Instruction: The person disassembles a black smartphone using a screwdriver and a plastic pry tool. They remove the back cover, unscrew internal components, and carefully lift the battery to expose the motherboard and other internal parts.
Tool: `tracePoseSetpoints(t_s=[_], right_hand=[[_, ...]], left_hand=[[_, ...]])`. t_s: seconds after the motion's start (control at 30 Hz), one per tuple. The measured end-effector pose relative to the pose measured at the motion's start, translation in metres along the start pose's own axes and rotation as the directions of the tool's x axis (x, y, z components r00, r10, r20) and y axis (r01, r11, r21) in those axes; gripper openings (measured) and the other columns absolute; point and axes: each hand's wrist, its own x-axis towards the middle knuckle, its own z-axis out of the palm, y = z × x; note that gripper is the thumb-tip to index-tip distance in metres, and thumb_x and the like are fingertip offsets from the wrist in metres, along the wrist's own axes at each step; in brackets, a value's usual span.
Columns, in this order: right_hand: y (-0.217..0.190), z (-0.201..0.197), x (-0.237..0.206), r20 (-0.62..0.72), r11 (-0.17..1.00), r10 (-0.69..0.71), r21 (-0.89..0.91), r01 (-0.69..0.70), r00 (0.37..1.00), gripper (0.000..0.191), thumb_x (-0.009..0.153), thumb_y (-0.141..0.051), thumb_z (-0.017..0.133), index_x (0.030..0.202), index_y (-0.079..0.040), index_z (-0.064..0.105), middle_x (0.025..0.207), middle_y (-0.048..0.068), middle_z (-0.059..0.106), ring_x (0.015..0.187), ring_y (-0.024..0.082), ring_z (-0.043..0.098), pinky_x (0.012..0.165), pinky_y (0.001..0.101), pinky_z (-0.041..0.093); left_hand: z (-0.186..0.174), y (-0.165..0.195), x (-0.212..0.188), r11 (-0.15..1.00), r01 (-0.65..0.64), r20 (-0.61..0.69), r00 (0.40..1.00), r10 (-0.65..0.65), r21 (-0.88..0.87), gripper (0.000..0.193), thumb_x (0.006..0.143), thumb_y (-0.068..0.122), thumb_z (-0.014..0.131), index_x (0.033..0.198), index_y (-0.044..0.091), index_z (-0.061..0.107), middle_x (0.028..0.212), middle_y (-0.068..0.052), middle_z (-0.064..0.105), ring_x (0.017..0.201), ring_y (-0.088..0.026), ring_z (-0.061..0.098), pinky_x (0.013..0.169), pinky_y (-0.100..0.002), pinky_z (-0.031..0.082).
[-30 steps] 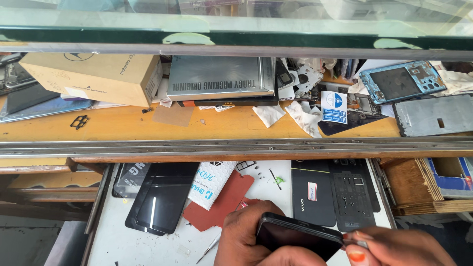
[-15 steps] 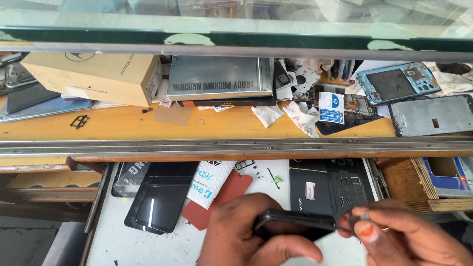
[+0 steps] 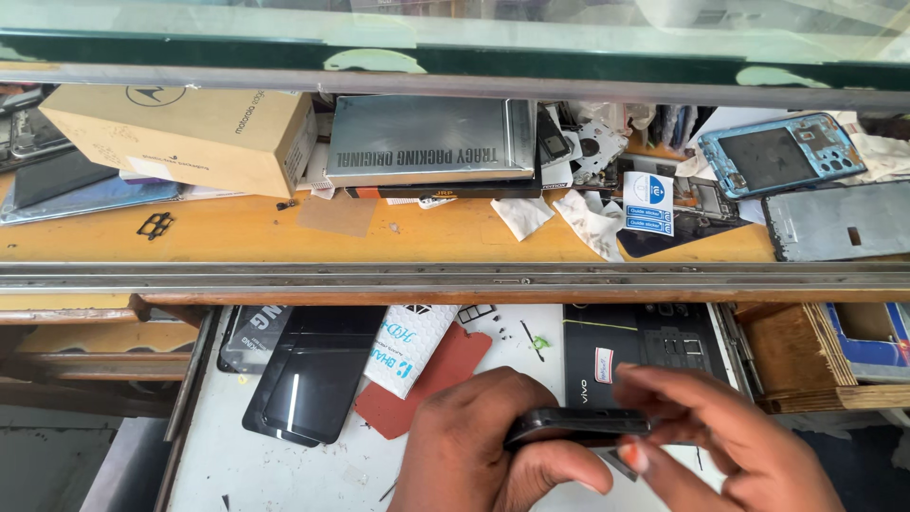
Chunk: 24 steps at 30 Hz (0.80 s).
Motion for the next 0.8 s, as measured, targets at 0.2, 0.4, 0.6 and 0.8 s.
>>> tracePoseSetpoints(t_s=[0.2,0.4,0.6,0.8], right_hand=[[-0.005,0.020,-0.018,-0.008,0.950,-0.040,0.311,0.040,0.999,0.037,0.088,-0.005,0.081,0.122,0.007,0.075,0.118,0.025,0.073,0.109,0.031,0.077,0.092,0.0397,0.068],[-0.011,0.006,-0.024,-0.424,0.982,0.138,0.176,-0.069,0.895,0.042,0.092,-0.012,0.079,0.127,0.008,0.069,0.099,0.028,0.075,0.075,0.031,0.079,0.067,0.0413,0.066],[-0.003,-0.009,-0.021,-0.314,0.966,-0.068,0.215,0.141,0.947,0.049,0.094,-0.025,0.076,0.126,0.009,0.062,0.121,0.024,0.076,0.103,0.030,0.081,0.085,0.0454,0.062],[0.006,0.035,0.013,0.127,0.752,-0.657,0.172,0.636,0.743,0.032,0.097,-0.017,0.082,0.119,-0.010,0.060,0.123,0.014,0.077,0.117,0.029,0.079,0.111,0.0507,0.059]], left_hand=[[0.000,0.006,0.002,0.996,-0.061,0.024,0.998,0.060,0.057,0.056,0.081,0.063,0.075,0.086,0.007,0.068,0.071,-0.004,0.068,0.068,-0.022,0.076,0.061,-0.035,0.057],[0.007,0.023,0.001,0.998,0.049,-0.377,0.926,-0.027,0.047,0.060,0.091,0.052,0.070,0.123,0.002,0.061,0.118,-0.014,0.067,0.103,-0.025,0.067,0.085,-0.039,0.058],[0.029,0.008,0.008,0.890,0.147,-0.429,0.835,-0.345,-0.431,0.072,0.098,0.040,0.071,0.150,0.002,0.039,0.138,-0.022,0.051,0.125,-0.027,0.059,0.106,-0.045,0.049],[0.016,-0.009,0.012,0.377,0.226,-0.075,0.766,-0.639,-0.898,0.094,0.087,0.040,0.076,0.156,0.019,0.015,0.125,-0.023,0.059,0.080,-0.032,0.076,0.053,-0.042,0.061]])
